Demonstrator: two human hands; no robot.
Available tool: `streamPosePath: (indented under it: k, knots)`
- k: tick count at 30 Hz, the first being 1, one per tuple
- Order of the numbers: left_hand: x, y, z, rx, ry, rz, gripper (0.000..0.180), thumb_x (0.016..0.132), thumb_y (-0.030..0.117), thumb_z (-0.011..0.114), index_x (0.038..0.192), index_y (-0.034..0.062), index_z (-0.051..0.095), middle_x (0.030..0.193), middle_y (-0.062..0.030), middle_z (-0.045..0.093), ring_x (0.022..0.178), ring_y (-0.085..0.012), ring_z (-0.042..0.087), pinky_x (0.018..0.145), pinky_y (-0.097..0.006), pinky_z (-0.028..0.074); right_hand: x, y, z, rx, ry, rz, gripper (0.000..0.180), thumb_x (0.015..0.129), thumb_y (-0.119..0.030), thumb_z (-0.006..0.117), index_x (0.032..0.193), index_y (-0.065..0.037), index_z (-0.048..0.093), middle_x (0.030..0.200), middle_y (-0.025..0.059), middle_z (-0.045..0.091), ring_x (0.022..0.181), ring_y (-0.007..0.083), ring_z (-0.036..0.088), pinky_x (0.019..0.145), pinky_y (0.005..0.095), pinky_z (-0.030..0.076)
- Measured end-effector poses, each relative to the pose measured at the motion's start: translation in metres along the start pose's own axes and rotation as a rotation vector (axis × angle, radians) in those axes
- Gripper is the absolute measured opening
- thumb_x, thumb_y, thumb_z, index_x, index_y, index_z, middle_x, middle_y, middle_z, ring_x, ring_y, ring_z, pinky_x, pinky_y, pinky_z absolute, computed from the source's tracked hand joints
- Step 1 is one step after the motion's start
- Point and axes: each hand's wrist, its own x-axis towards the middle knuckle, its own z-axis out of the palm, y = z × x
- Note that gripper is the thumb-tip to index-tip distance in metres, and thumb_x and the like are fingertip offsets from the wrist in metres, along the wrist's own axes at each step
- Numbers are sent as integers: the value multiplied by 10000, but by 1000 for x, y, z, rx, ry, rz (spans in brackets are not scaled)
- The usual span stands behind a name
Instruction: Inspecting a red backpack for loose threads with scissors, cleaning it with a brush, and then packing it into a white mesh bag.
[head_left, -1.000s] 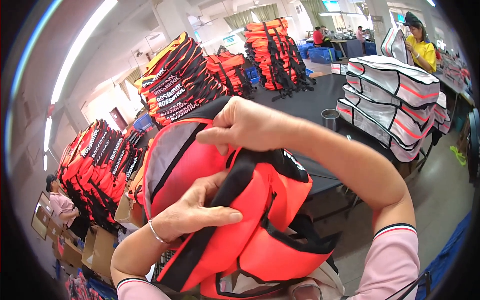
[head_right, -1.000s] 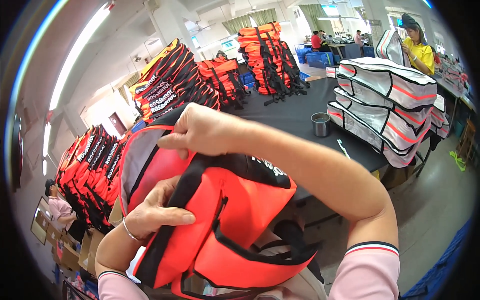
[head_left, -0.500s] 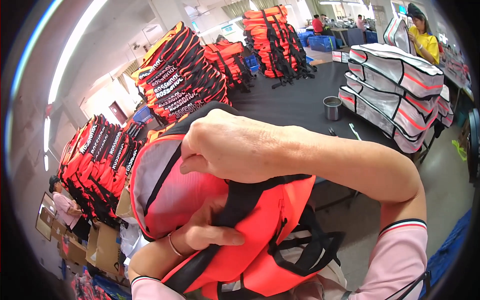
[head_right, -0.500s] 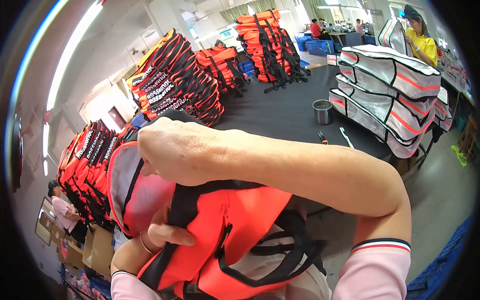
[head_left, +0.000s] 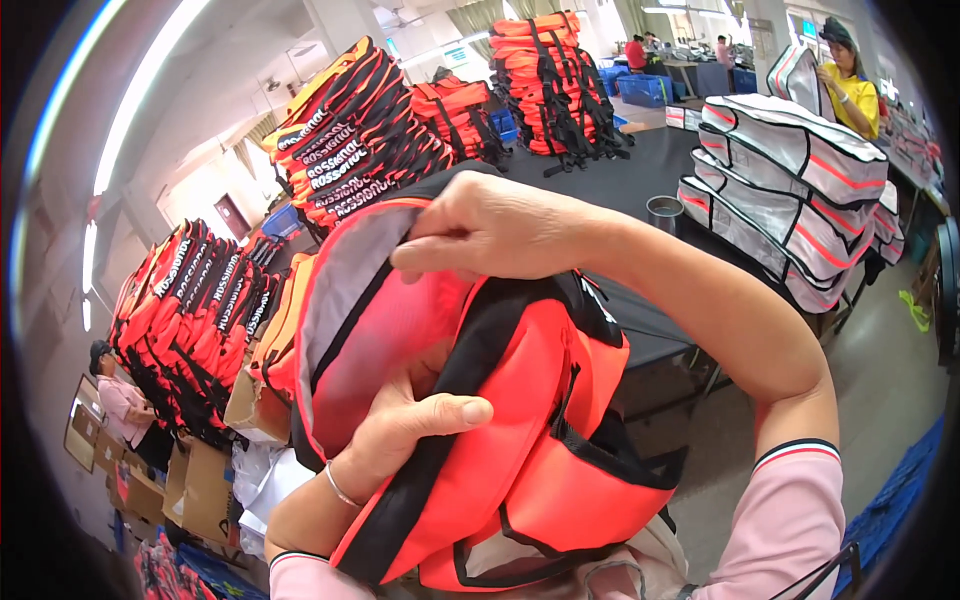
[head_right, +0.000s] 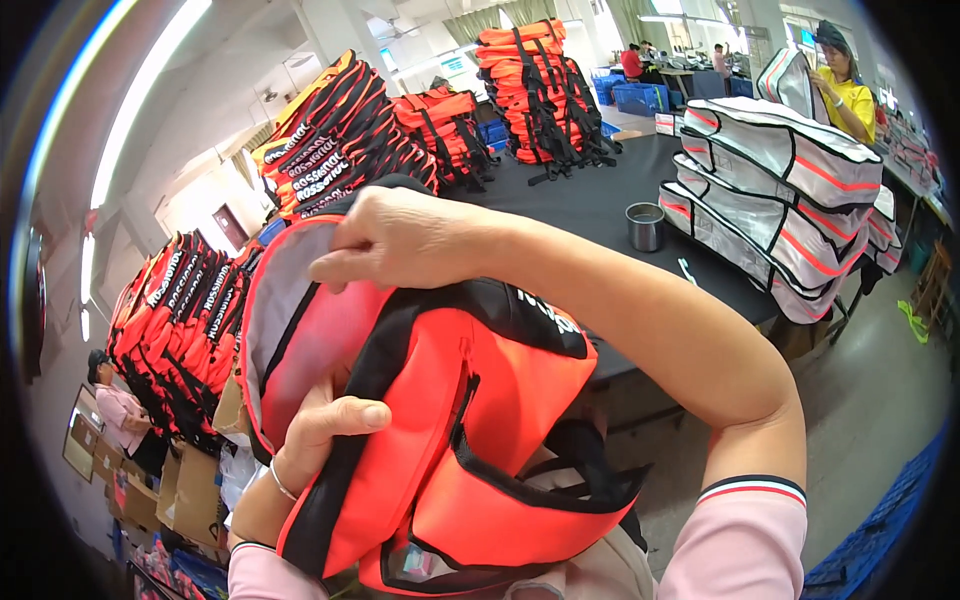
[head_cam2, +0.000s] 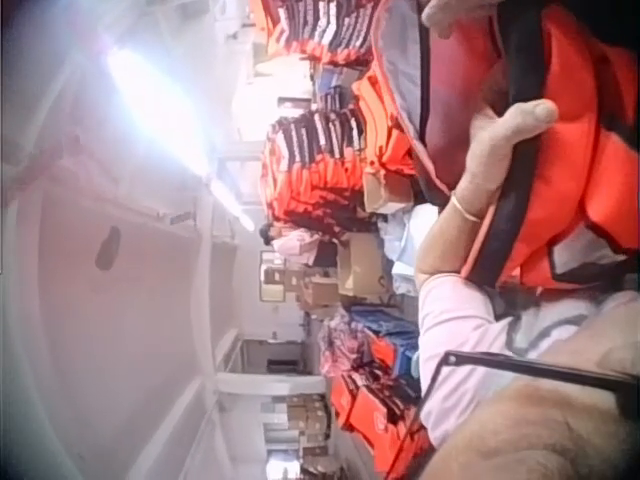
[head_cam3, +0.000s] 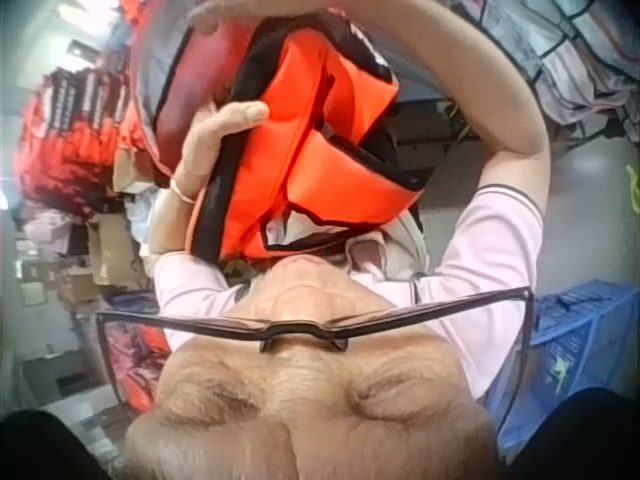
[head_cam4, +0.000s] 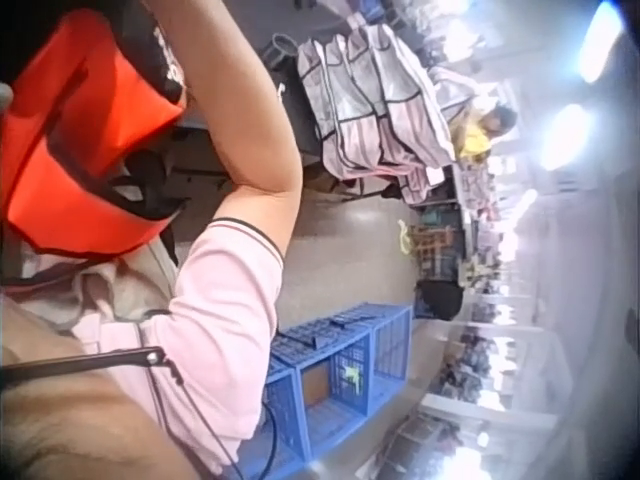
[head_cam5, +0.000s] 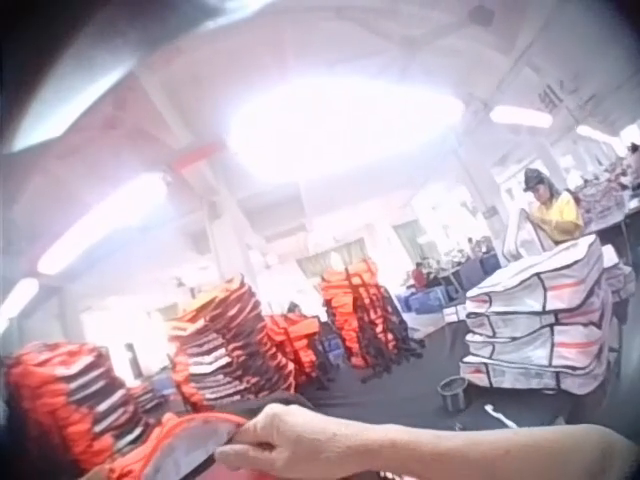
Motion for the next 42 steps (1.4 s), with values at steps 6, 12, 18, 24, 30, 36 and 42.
streamPosePath:
  k: [6,12,18,24,30,36,42]
  knots:
    - [-2,-13,0,-320,-13,53,498,749,97,725,1215,-19,588,1083,-67,672,973,-120,637,893,-265,502,-11,9,12,124,-16,147,379,957,-311,603,1037,50,683,788,73,676,751,96,589,739,288,491]
    - [5,-25,-7,-379,-281,143,403,829,103,705,1194,-34,605,1107,-93,682,997,-144,652,904,-287,515,-6,16,21,137,60,140,325,878,-270,667,933,47,711,725,183,663,672,167,620,686,341,503]
    - [5,-18,-13,-269,-234,195,382,918,179,618,1224,-47,579,1101,-103,679,991,-142,652,893,-268,514,-13,6,3,121,40,203,356,966,-317,593,927,16,711,704,32,631,690,69,539,677,274,474]
    - [10,-20,-8,-409,-359,67,645,834,277,698,1335,-53,461,1208,-101,619,1039,-157,637,937,-307,497,-35,14,8,431,-53,147,420,1012,-344,509,881,17,679,769,8,618,762,51,534,735,227,459]
    - [7,-7,12,-230,-368,35,511,875,236,708,1282,-9,520,1151,-56,623,1060,-135,599,934,-313,485,-17,21,25,320,66,98,274,883,-225,682,855,48,683,706,23,650,683,60,547,644,274,484]
    - [11,12,-32,-149,-428,71,685,771,280,795,1301,-47,511,1106,-74,643,976,-125,611,874,-278,484,-13,56,-19,272,435,244,310,890,-289,706,856,20,713,719,-7,646,649,40,545,584,225,460]
    - [-46,22,-111,375,-175,370,730,686,240,882,1210,-151,558,1116,-135,674,1026,-123,603,915,-263,465,-25,99,-58,376,677,325,263,888,-297,723,830,-41,697,674,-59,582,557,9,496,493,173,373]
